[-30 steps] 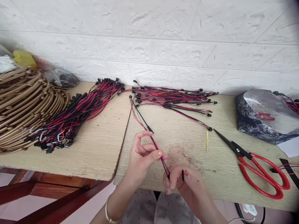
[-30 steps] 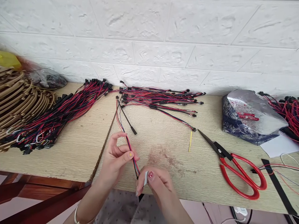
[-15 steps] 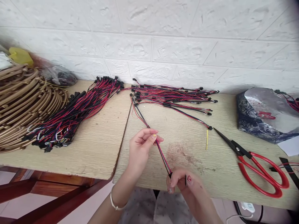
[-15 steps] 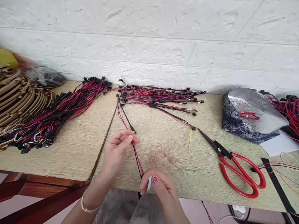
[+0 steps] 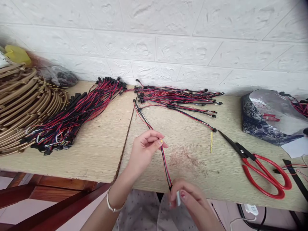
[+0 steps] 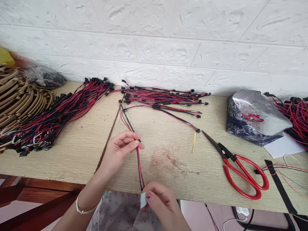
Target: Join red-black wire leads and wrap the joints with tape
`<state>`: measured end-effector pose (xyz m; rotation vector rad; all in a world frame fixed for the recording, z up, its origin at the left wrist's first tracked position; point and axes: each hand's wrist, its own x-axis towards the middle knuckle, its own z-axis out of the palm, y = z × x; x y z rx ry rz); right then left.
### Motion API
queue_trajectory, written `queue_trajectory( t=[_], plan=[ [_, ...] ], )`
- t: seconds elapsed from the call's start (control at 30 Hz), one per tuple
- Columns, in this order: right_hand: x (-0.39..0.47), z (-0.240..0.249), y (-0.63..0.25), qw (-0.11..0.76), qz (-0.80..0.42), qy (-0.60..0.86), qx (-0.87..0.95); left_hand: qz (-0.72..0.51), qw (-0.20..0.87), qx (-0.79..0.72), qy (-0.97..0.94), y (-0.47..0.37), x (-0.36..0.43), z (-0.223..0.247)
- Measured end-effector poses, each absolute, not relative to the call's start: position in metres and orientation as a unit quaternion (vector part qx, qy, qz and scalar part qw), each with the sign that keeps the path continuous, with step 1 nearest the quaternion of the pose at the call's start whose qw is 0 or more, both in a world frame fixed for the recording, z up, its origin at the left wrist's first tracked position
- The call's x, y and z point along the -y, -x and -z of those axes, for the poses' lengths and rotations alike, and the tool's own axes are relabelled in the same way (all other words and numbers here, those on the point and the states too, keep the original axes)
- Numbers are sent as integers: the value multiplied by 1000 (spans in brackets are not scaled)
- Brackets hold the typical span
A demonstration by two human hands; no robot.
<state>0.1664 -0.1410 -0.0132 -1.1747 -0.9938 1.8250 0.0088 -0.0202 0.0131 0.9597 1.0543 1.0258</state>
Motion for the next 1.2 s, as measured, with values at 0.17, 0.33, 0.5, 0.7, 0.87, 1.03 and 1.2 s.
queue_trajectory(
  t=[0.17, 0.33, 0.5, 0.7, 0.87, 1.03, 1.2],
  plan=[
    [120, 0, -181, 347, -632, 554, 417, -471, 634, -445, -421, -7, 21, -15],
    [93, -13, -170, 474, -376, 646, 465, -522, 599, -462, -394, -16, 29, -17],
    [72, -17, -135, 540, -320, 653, 423, -578, 581, -460, -342, -32, 36, -15],
    [61, 1, -120, 560, -304, 669, 383, -578, 610, -465, -278, -40, 36, -10],
    [59, 4, -120, 538, -257, 689, 412, -583, 615, -464, -259, -44, 36, -6],
    [56, 5, -122, 532, -237, 689, 432, -609, 592, -470, -240, -47, 34, -3],
    [53, 6, -131, 530, -295, 676, 419, -605, 570, -487, -269, -44, 31, 2]
  ],
)
